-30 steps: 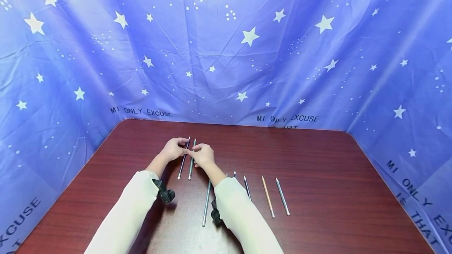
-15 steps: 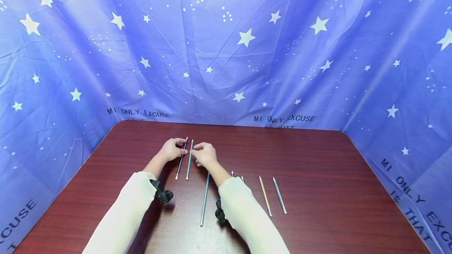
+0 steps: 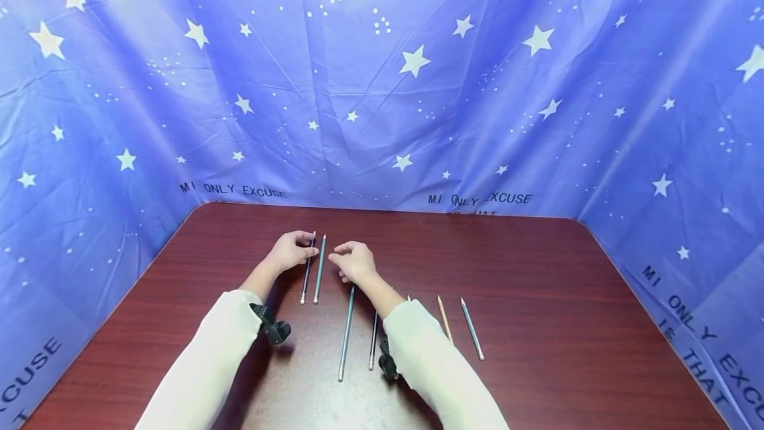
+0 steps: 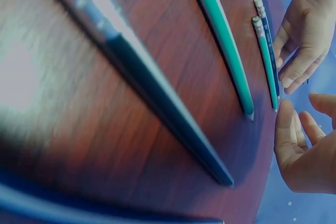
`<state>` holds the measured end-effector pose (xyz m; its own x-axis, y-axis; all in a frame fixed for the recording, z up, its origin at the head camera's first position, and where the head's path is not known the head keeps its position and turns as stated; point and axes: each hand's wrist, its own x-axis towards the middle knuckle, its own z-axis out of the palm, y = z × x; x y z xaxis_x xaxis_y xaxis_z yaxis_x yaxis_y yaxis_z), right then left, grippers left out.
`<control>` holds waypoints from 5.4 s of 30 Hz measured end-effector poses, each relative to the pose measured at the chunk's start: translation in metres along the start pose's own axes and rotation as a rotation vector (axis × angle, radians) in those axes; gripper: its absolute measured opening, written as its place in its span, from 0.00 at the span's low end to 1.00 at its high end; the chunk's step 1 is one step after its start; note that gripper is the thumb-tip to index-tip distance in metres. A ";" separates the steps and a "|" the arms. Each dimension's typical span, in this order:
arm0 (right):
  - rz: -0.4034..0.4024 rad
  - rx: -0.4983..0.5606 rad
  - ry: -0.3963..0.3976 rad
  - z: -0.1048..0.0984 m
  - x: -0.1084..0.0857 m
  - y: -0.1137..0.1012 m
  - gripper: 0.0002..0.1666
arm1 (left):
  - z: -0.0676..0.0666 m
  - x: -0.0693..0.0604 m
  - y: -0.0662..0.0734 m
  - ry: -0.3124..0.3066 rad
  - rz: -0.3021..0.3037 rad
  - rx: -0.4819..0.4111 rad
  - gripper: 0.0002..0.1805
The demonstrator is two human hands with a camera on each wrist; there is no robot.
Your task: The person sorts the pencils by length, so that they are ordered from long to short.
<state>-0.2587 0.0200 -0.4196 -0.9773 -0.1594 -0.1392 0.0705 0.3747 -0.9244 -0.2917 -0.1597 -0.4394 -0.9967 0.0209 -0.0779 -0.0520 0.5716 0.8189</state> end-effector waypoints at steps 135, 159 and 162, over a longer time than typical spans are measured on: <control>-0.012 -0.349 0.001 -0.063 -0.102 0.047 0.28 | 0.071 -0.103 0.043 -0.040 0.155 0.051 0.18; 0.064 -0.056 0.062 -0.073 -0.101 0.041 0.22 | 0.065 -0.106 0.046 -0.086 -0.002 -0.435 0.21; 0.076 -0.012 0.061 -0.074 -0.101 0.038 0.23 | 0.065 -0.107 0.049 -0.086 -0.039 -0.485 0.21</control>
<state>-0.1719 0.1180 -0.4145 -0.9795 -0.0747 -0.1868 0.1430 0.3945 -0.9077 -0.1840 -0.0809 -0.4283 -0.9858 0.0868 -0.1434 -0.1320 0.1255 0.9833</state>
